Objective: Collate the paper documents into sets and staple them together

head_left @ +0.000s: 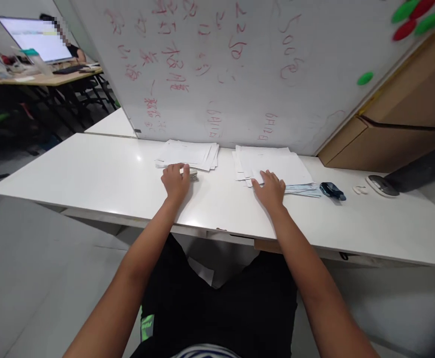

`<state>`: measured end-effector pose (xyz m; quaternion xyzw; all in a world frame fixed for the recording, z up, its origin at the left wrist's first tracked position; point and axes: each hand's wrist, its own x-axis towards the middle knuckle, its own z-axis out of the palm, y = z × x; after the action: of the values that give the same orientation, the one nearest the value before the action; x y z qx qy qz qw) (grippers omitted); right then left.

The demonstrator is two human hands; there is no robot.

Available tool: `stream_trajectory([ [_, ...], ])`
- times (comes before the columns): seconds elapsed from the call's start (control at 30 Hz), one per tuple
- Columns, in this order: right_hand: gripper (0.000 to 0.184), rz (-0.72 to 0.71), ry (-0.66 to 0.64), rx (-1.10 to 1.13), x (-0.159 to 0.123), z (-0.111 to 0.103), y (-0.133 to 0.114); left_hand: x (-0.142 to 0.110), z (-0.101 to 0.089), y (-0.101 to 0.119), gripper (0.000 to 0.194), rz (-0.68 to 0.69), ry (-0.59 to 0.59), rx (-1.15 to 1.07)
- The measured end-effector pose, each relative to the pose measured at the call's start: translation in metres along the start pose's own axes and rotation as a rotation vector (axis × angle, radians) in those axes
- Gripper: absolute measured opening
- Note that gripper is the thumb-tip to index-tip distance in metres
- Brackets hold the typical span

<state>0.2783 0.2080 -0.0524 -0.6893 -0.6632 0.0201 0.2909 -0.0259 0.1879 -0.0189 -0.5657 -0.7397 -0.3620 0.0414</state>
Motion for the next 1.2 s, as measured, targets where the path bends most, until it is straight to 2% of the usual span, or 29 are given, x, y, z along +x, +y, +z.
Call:
stream_trajectory([
  [0.07,0.042,0.015,0.026,0.06,0.003,-0.003,0.001,-0.005,-0.006,0.008,0.033,0.158,0.046,0.008],
  [0.1,0.042,0.04,0.045,0.094,0.005,-0.005,0.002,-0.008,-0.007,0.015,0.032,0.27,0.018,0.0],
  [0.17,0.045,0.116,0.084,0.166,0.008,-0.01,0.002,-0.015,-0.007,0.037,0.031,0.505,-0.127,-0.044],
  [0.23,0.048,0.189,0.126,0.238,0.01,-0.013,0.003,-0.021,0.004,0.068,0.032,0.663,-0.299,-0.105],
  [0.27,0.049,0.212,0.149,0.274,0.011,-0.013,0.003,-0.024,0.013,0.085,0.034,0.679,-0.341,-0.127],
  [0.33,0.051,0.221,0.186,0.339,0.011,-0.013,0.003,-0.028,0.037,0.118,0.041,0.619,-0.382,-0.123],
  [0.4,0.053,0.201,0.208,0.383,0.011,-0.012,0.003,-0.031,0.065,0.145,0.053,0.462,-0.416,-0.057],
  [0.47,0.054,0.196,0.213,0.401,0.011,-0.012,0.004,-0.033,0.09,0.161,0.066,0.316,-0.472,0.019],
  [0.53,0.055,0.232,0.184,0.389,0.013,-0.012,0.004,-0.036,0.107,0.167,0.074,0.263,-0.503,0.057],
  [0.63,0.057,0.273,0.098,0.349,0.015,-0.014,0.003,-0.04,0.115,0.162,0.076,0.319,-0.526,0.051],
  [0.77,0.057,0.221,0.048,0.328,0.015,-0.015,0.002,-0.042,0.109,0.154,0.069,0.41,-0.591,0.014],
  [0.87,0.054,0.16,0.035,0.352,0.014,-0.015,0.002,-0.042,0.106,0.153,0.062,0.466,-0.599,0.016],
  [1.03,0.053,0.16,0.07,0.467,0.015,-0.012,0.01,-0.043,0.101,0.153,0.056,0.567,-0.641,-0.03],
  [1.2,0.057,0.152,0.068,0.46,0.015,-0.009,0.019,-0.038,0.096,0.151,0.061,0.508,-0.715,-0.193],
])
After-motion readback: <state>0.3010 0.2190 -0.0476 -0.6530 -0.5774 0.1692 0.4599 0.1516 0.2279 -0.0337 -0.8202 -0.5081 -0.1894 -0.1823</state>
